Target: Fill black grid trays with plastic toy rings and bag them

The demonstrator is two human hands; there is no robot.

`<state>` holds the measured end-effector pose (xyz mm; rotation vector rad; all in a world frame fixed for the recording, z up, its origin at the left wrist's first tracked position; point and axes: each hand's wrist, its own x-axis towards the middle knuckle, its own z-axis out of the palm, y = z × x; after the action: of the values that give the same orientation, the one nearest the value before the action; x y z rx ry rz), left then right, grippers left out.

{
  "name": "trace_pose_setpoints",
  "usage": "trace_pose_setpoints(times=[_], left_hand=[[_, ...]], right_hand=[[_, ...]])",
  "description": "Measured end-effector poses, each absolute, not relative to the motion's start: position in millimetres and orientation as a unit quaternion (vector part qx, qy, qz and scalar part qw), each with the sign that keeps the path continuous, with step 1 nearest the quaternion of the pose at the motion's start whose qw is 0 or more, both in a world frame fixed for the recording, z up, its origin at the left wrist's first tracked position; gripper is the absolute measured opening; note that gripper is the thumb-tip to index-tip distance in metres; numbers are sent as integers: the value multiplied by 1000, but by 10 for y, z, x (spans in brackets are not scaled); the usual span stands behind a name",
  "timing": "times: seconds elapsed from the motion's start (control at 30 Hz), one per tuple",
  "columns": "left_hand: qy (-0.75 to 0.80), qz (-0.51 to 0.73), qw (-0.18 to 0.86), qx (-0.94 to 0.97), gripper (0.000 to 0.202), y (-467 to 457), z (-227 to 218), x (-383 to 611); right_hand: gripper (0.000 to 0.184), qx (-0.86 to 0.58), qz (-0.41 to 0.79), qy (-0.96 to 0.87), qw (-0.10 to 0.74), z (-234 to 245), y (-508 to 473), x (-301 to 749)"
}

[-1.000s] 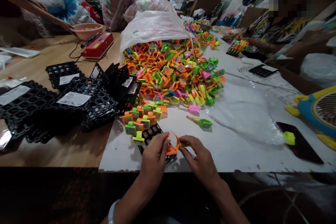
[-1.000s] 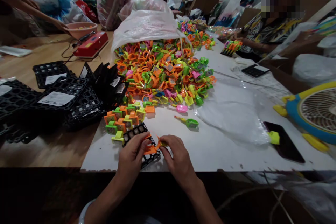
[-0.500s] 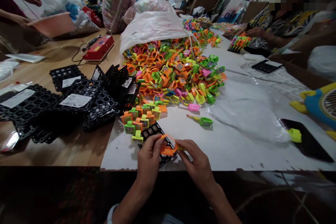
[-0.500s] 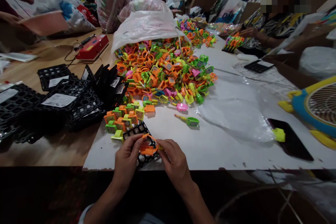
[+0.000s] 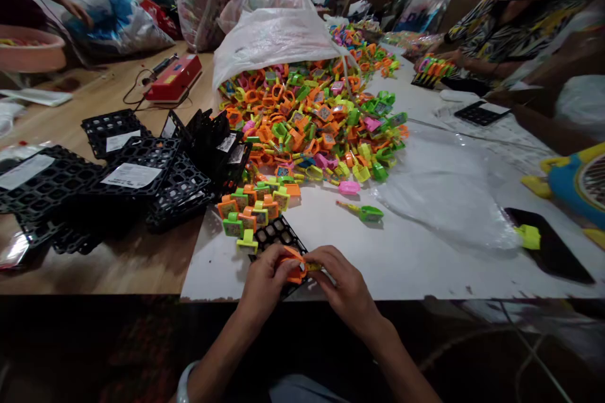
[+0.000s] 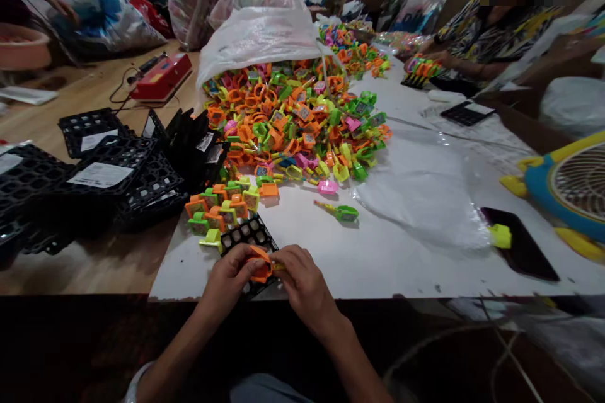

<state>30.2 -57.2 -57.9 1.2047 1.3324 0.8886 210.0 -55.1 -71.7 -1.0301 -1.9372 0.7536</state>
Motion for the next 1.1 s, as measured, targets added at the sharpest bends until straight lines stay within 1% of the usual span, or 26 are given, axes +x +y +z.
trace_pose_setpoints(times=[0.07,0.23,0.3,0.37,0.47,0.53,0.6,0.7,0.8,0.93,1.03,1.1], left_hand=[[559,367,544,506,17,-594,-599,298],[522,330,454,642,17,-629,-639,263],[494,311,431,688,17,-638,-661,264],[486,289,395,724,17,-647,-686,284],[495,262,341,755,17,-650,-715,338],[494,264,322,764,17,-638,-721,373],[487,274,312,768,19,-619,-715,398],[482,292,324,759,17,-594,-685,417],[494,323,370,717,14,-580,-640,432],[527,364,414,647,24,-571,-597,459],[517,380,414,646,27,-581,-587,464],[526,406,384,641,24,-604,-576,455]], right_hand=[[25,-410,336,-760,376,-704,-568,2099],[28,-456,527,-648,308,-629,-613,2122],[24,-472,567,-608,294,-618,-609,2113],[22,-496,564,-593,290,-622,-597,2089],[16,-516,521,-607,307,-627,-584,2047],[15,-517,485,-625,327,-611,-583,2025],[15,-519,474,-624,343,-580,-581,2014],[17,-517,527,-575,352,-517,-559,2027],[21,-489,607,-527,340,-463,-518,2065],[29,-470,692,-445,320,-450,-478,2109],[35,-482,705,-398,336,-483,-470,2130],[35,-502,673,-404,364,-502,-471,2137]])
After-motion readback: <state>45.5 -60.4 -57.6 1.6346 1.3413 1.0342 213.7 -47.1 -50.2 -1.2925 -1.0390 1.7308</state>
